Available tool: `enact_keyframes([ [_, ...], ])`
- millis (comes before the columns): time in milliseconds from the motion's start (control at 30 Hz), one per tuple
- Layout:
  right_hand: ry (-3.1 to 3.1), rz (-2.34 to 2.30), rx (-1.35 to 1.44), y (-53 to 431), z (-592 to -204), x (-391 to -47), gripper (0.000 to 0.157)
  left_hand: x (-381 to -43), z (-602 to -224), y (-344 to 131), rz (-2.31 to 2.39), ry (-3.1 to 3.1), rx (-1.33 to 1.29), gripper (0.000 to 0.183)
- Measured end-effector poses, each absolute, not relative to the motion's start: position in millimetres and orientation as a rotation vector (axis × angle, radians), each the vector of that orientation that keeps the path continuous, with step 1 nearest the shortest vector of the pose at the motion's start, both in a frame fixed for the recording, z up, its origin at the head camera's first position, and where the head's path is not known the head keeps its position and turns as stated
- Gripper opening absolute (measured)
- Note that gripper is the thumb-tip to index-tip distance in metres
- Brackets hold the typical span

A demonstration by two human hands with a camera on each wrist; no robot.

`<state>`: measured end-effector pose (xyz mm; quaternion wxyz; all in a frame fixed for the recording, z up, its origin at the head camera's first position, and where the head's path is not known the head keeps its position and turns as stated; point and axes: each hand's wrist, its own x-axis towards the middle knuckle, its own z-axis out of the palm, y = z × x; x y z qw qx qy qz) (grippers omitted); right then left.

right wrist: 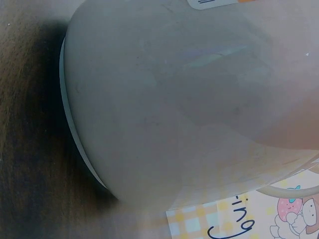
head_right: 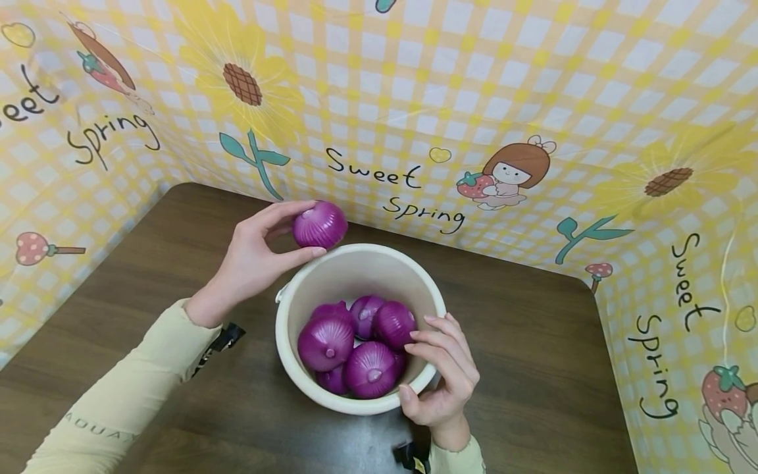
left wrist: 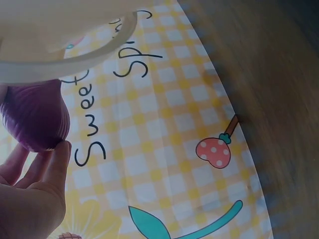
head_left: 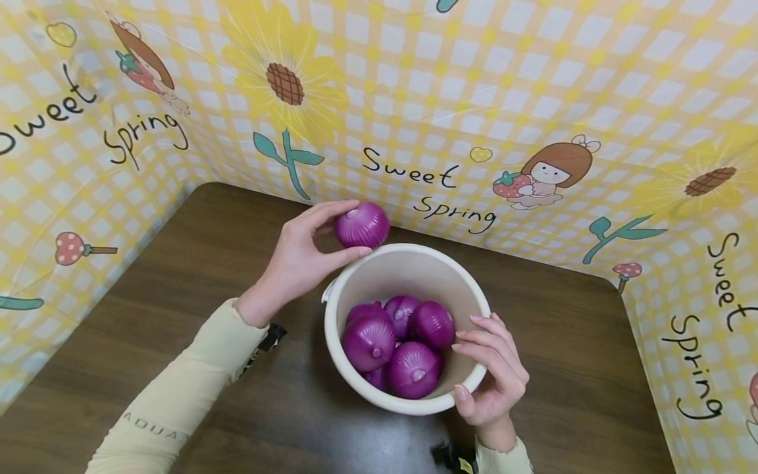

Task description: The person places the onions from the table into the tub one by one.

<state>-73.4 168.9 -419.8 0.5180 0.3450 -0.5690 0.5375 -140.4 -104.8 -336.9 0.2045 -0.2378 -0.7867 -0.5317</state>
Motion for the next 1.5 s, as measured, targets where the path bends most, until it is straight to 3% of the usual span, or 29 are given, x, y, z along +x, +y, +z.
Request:
enact_keyframes([
  [1100, -1.360, 1.279, 0.832, 168, -419, -73, 0.049, -124, -323, -94, -1.452, -2.118, -0.749, 0.062],
  [1500, -1.356, 1.278, 0.834, 168, -420, -74, 0.049, -135, -346, -97, -1.461, -2.068, -0.839, 0.067],
])
